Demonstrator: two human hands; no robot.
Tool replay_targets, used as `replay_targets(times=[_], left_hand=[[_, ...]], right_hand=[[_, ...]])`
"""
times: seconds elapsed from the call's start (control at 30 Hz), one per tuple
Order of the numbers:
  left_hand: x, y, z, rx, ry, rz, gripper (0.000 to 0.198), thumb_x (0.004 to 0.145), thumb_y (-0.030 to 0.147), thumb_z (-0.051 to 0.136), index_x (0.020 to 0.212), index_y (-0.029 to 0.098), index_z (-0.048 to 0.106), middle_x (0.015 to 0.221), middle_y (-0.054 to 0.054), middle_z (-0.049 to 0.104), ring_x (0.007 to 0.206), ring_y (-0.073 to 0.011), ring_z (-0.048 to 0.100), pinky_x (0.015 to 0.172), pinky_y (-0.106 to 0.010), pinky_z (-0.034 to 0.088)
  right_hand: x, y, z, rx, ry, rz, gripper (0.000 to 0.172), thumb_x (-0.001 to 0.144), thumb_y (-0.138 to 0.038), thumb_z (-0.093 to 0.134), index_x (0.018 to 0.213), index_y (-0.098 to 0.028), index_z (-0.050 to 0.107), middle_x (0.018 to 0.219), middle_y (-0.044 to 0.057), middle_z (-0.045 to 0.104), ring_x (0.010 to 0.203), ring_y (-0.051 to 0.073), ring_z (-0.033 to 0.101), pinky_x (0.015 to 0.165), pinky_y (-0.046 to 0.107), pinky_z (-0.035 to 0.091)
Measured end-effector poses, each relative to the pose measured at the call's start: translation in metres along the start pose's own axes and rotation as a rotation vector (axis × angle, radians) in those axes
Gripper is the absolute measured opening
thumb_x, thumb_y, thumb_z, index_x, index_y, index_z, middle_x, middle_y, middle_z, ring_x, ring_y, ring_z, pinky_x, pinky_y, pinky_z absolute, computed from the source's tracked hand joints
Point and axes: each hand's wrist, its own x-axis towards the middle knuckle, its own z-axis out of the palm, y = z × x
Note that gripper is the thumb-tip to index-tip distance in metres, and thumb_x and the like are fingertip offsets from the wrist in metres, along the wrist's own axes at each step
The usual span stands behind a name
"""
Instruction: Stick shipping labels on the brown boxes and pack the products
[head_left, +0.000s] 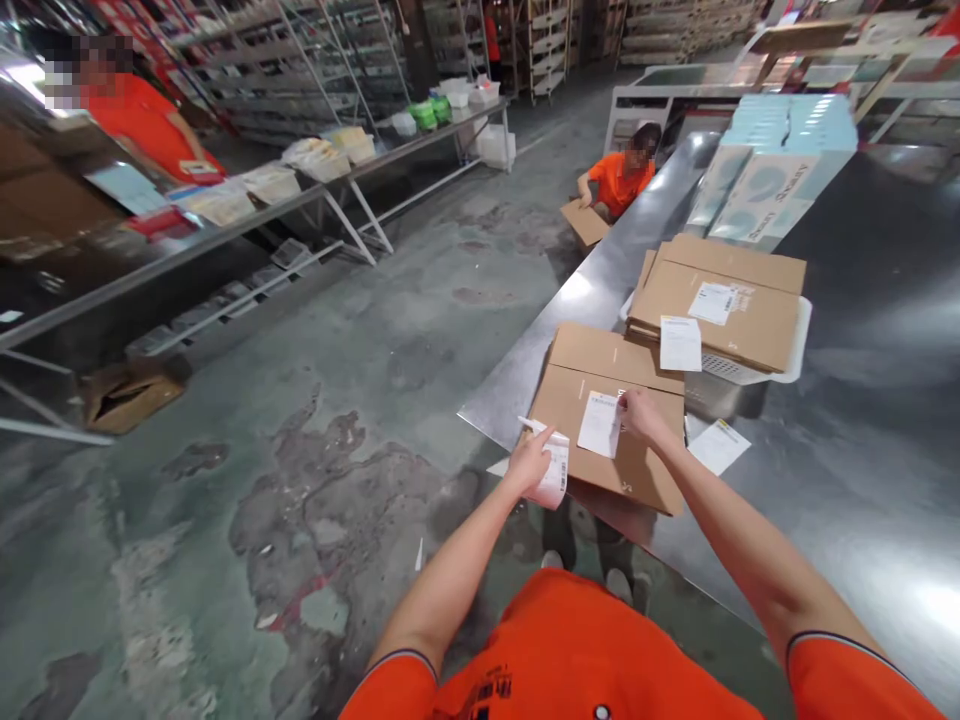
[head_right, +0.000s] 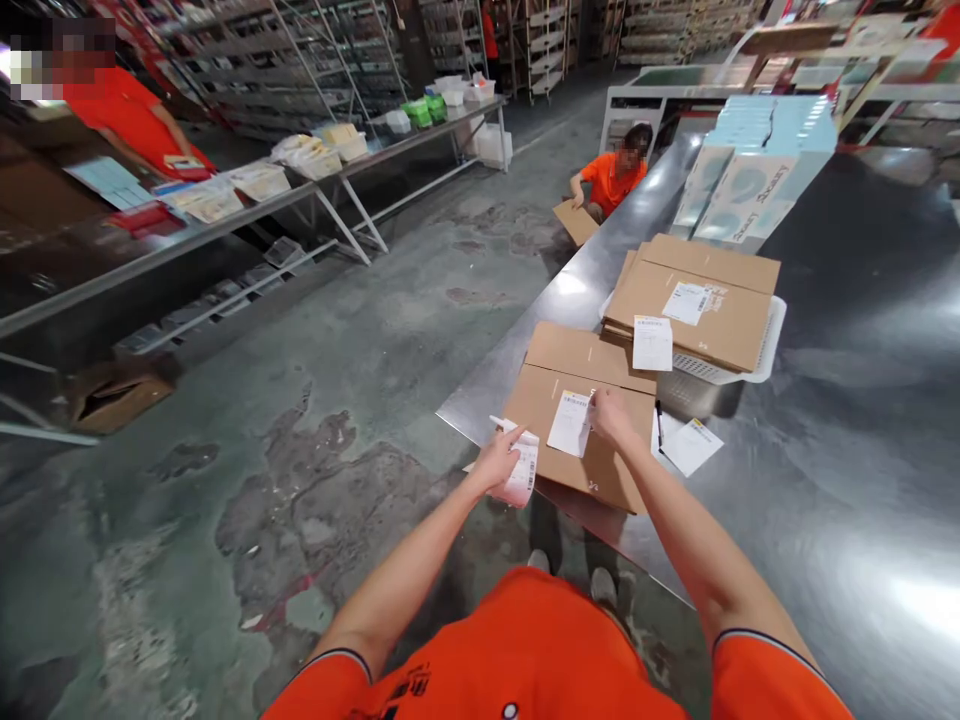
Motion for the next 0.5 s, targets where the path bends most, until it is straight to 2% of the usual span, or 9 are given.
replay_targets(times=[0.2, 0.4, 0.5], left_hand=[[0.0038, -0.0008, -0.0019, 0.008, -0.037, 0.034, 0.061, 0.090, 0.015, 0.048, 0.150, 0.023, 0.046, 0.146, -0.012, 0.056, 0.132, -0.0223, 0.054, 0.109, -0.029, 0.040], [0.0082, -0.0027, -0.0029, 0.032, -0.070, 0.043, 0.062, 0.089, 0.014, 0.046, 0.151, 0.021, 0.045, 0.144, -0.014, 0.057, 0.133, -0.0239, 0.053, 0.109, -0.031, 0.040], [0.0084, -0.0040, -0.0010, 0.037, -0.061, 0.046, 0.061, 0.089, 0.014, 0.047, 0.150, 0.021, 0.046, 0.145, -0.014, 0.056, 0.134, -0.0248, 0.052, 0.110, -0.031, 0.040]], right_hand=[[-0.0052, 0.0048, 0.0022, 0.054, 0.039, 0.012, 0.032, 0.088, -0.015, 0.053, 0.117, -0.011, 0.064, 0.116, 0.017, 0.065, 0.103, 0.022, 0.062, 0.087, 0.026, 0.045], [-0.0073, 0.0020, 0.0086, 0.071, 0.057, 0.030, 0.028, 0.088, -0.015, 0.050, 0.110, -0.013, 0.067, 0.114, 0.016, 0.066, 0.102, 0.023, 0.061, 0.088, 0.029, 0.045], [-0.0035, 0.0049, 0.0079, 0.094, 0.057, 0.030, 0.026, 0.084, -0.014, 0.052, 0.105, -0.013, 0.068, 0.103, 0.013, 0.069, 0.093, 0.022, 0.062, 0.083, 0.029, 0.046]])
